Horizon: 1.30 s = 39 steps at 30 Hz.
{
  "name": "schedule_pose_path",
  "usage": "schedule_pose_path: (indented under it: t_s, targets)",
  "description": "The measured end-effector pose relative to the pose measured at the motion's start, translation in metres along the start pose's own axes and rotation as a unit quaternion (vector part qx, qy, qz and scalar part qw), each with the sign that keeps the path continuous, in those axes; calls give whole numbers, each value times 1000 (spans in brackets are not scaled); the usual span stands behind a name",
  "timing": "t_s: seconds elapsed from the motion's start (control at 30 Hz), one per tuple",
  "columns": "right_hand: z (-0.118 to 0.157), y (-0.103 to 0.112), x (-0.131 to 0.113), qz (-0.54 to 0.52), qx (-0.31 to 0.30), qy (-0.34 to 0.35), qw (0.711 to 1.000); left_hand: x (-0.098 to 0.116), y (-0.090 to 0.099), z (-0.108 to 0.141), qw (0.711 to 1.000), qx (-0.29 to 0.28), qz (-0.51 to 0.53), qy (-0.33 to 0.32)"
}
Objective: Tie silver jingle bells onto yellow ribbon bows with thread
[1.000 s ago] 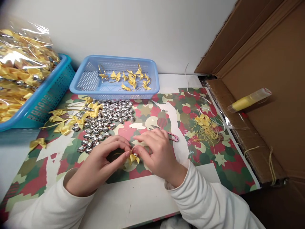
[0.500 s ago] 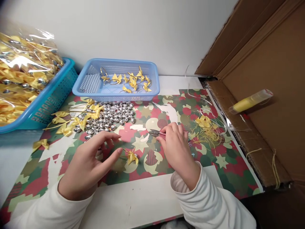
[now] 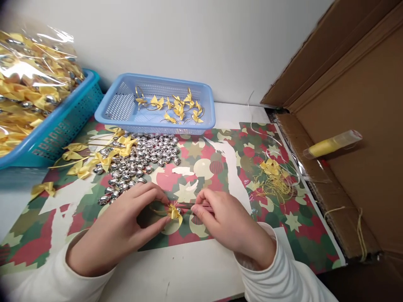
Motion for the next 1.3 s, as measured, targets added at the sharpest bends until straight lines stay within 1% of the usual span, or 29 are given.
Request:
schedule_pose_path:
  t_s: [0.13,0.3,0.53,0.9,1.17,1.3]
  targets:
    - [-1,-6,-2,55,25,-15,998,-1,-2,0,1000,4,-5,-4]
    - [-2,-10,-4,73,44,2,996,-2,-5,2,1000,8,-22,-12]
    - [-5,-13,-7,93,53,12,994,-1,-7,0,999,10,-40,-18]
    - [-4,-16,-7,95,55,-2,994,-2,-9,1,999,10,-44,-5]
    - [-4,-17,-7,104,62,1,993,-1,-8,0,999,9,-41,-2]
    - [-4,-16,-7,89,66,-1,994,-3,-8,1,999,8,-38,3]
Point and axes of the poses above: each hand's wrist, its own z-axis away from the middle knuckle, its own y-axis out of the back of the hand, x = y × z, the point moved 3 cm from there along -z, towards the middle knuckle, and after that the axes turned 9 degrees about z, right-handed, at the moved point
